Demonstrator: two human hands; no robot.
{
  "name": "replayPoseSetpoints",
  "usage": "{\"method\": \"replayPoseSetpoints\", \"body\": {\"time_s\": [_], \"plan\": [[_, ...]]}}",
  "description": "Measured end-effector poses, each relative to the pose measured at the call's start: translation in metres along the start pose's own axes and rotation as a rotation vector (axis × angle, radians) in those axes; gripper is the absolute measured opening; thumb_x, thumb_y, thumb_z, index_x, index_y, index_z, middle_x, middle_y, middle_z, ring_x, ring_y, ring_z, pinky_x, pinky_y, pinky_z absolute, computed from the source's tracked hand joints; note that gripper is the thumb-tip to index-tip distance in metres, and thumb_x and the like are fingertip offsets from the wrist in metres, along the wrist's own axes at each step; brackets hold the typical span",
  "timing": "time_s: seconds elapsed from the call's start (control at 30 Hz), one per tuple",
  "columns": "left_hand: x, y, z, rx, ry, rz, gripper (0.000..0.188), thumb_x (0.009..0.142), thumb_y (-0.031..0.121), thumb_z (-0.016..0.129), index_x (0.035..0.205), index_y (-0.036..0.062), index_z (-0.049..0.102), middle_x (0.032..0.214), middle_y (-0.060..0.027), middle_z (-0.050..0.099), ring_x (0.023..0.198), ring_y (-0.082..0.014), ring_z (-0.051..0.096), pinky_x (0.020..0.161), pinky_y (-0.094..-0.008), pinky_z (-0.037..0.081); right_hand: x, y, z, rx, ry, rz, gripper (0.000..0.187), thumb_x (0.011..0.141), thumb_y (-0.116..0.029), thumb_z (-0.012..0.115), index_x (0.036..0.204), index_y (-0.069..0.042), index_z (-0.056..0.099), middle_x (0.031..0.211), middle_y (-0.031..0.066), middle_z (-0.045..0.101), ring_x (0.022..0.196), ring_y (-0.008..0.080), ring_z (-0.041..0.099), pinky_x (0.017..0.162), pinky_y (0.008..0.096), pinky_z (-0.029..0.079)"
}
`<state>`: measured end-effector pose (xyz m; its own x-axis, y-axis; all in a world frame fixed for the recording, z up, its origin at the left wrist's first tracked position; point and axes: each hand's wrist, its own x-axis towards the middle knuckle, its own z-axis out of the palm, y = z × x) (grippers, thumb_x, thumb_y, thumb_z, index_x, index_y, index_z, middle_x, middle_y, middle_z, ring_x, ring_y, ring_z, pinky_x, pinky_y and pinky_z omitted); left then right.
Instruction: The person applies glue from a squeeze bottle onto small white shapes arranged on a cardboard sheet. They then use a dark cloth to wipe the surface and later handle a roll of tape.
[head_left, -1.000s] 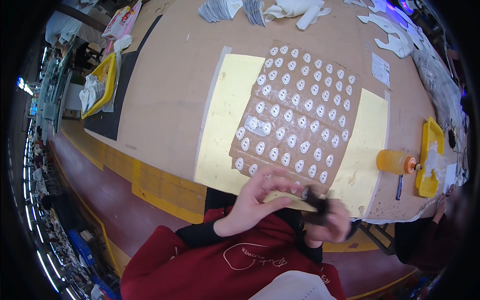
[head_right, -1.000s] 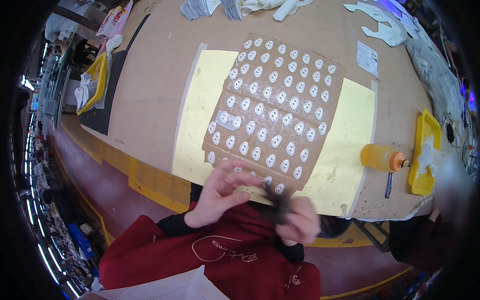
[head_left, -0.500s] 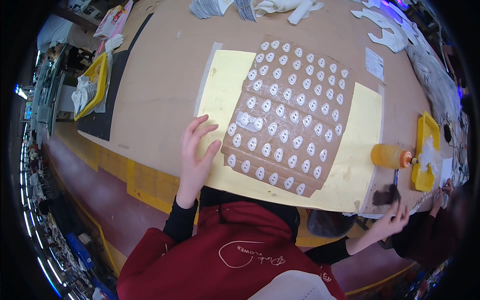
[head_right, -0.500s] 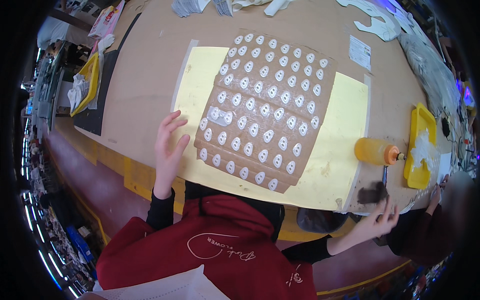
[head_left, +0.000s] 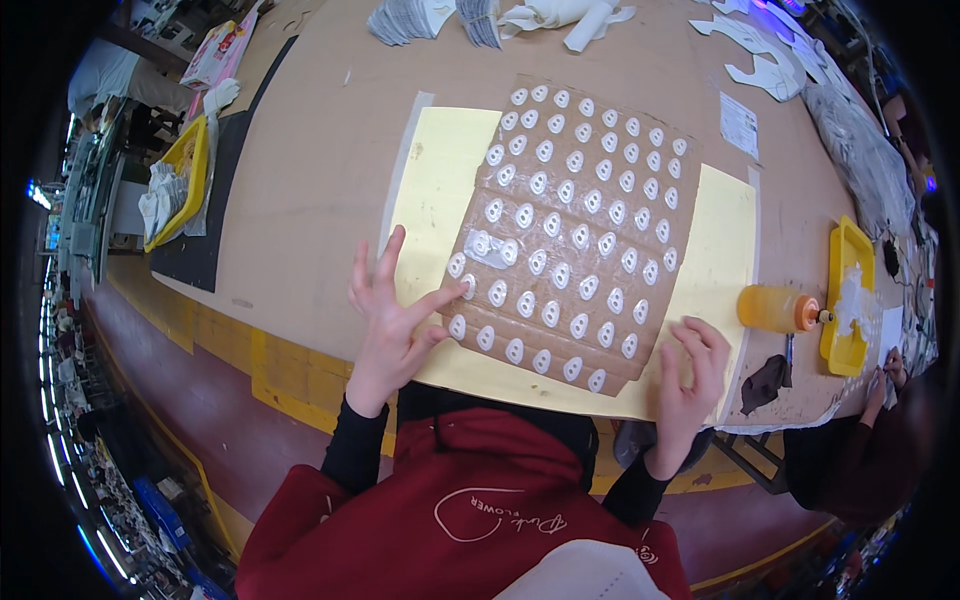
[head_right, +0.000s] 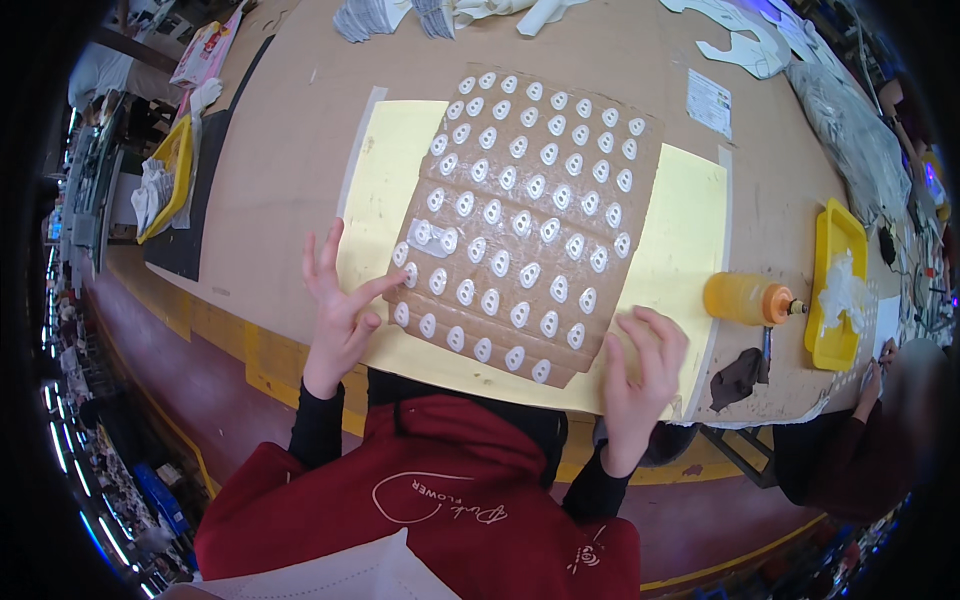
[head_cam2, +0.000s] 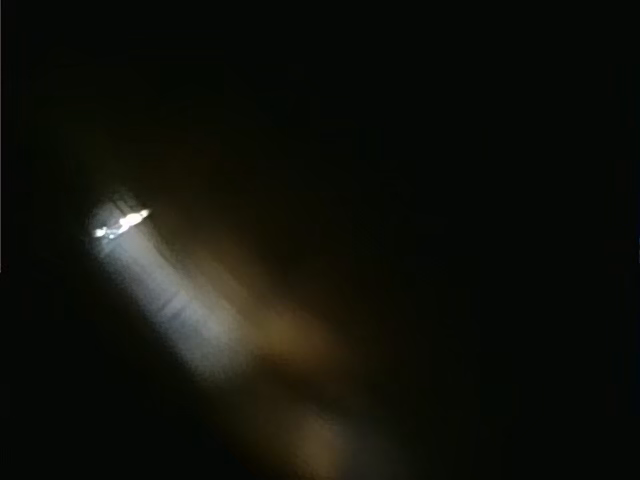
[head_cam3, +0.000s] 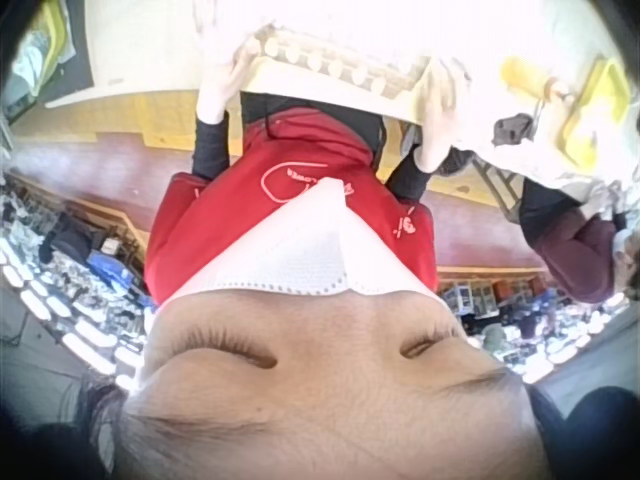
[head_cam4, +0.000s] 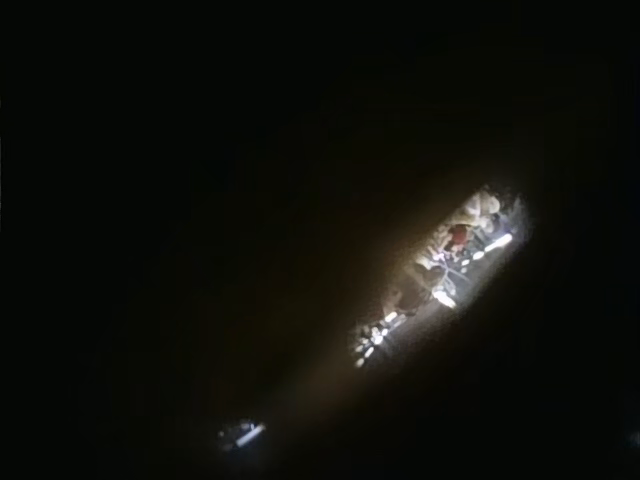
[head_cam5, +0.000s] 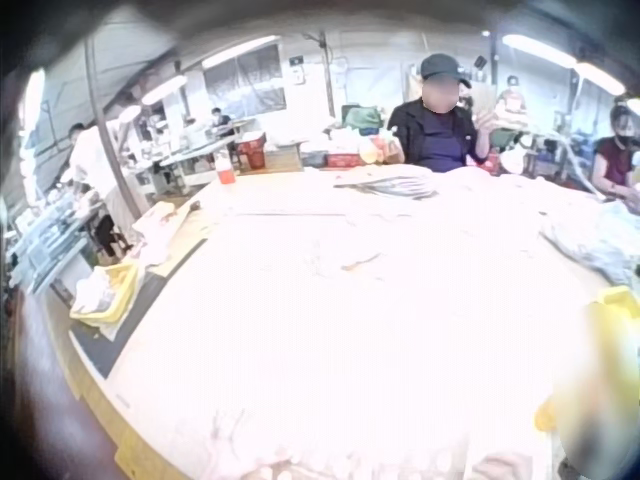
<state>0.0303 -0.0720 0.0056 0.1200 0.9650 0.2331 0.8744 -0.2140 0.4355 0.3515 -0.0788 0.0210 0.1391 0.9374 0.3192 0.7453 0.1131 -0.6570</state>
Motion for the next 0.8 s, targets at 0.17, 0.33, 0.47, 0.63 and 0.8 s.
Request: {"method": "replayPoseSetpoints", "body": {"time_s": [0.17,0.33,0.47,0.63,0.8], "plan": [[-0.0006,0.0020,0.0011,0.038,-0.022,-0.015,0.057,0.090,0.067,0.029,0.109,0.0315,0.069,0.152,-0.0176,0.019,0.137,-0.0459,0.001,0.107,-0.0577,0.001,0.0064,0.0006,0.0149,0.076,-0.156,0.126,0.027,0.074,-0.001,0.070,0.100,-0.004,0.063,0.113,0.0109,0.054,0.107,0.0275,0.049,0.092,0.0357,0.040],[-0.0030,0.0009,0.0027,0.052,-0.024,-0.033,0.055,0.091,0.066,0.029,0.109,0.0331,0.069,0.151,-0.0174,0.019,0.137,-0.0468,0.001,0.106,-0.0596,0.001,0.0050,0.0005,0.0179,0.038,-0.143,0.116,0.032,0.074,-0.003,0.071,0.104,-0.005,0.061,0.121,0.0106,0.051,0.110,0.0276,0.047,0.094,0.0366,0.039],[-0.0018,0.0020,0.0016,0.083,-0.048,-0.031,0.053,0.091,0.065,0.029,0.109,0.0340,0.068,0.151,-0.0164,0.020,0.137,-0.0472,0.000,0.105,-0.0607,0.000,0.0054,-0.0005,0.0171,0.029,-0.160,0.121,0.032,0.074,-0.003,0.070,0.105,-0.005,0.061,0.123,0.0107,0.050,0.112,0.0282,0.046,0.095,0.0373,0.038],[-0.0018,0.0020,0.0045,0.104,-0.048,-0.045,0.052,0.091,0.064,0.030,0.110,0.0340,0.068,0.152,-0.0153,0.018,0.137,-0.0473,0.000,0.104,-0.0619,-0.001,0.0052,0.0007,0.0178,0.040,-0.172,0.101,0.031,0.075,-0.003,0.069,0.105,-0.005,0.061,0.124,0.0109,0.050,0.112,0.0291,0.045,0.096,0.0378,0.038],[0.0034,0.0091,0.0024,0.133,-0.106,-0.100,0.065,0.092,0.067,0.018,0.110,0.0301,0.069,0.152,-0.0197,0.015,0.138,-0.0474,-0.005,0.106,-0.0601,-0.003,0.0063,0.0011,0.0166,0.036,-0.182,0.094,0.030,0.075,-0.003,0.069,0.104,-0.005,0.061,0.124,0.0107,0.050,0.111,0.0292,0.045,0.095,0.0378,0.038]]}}
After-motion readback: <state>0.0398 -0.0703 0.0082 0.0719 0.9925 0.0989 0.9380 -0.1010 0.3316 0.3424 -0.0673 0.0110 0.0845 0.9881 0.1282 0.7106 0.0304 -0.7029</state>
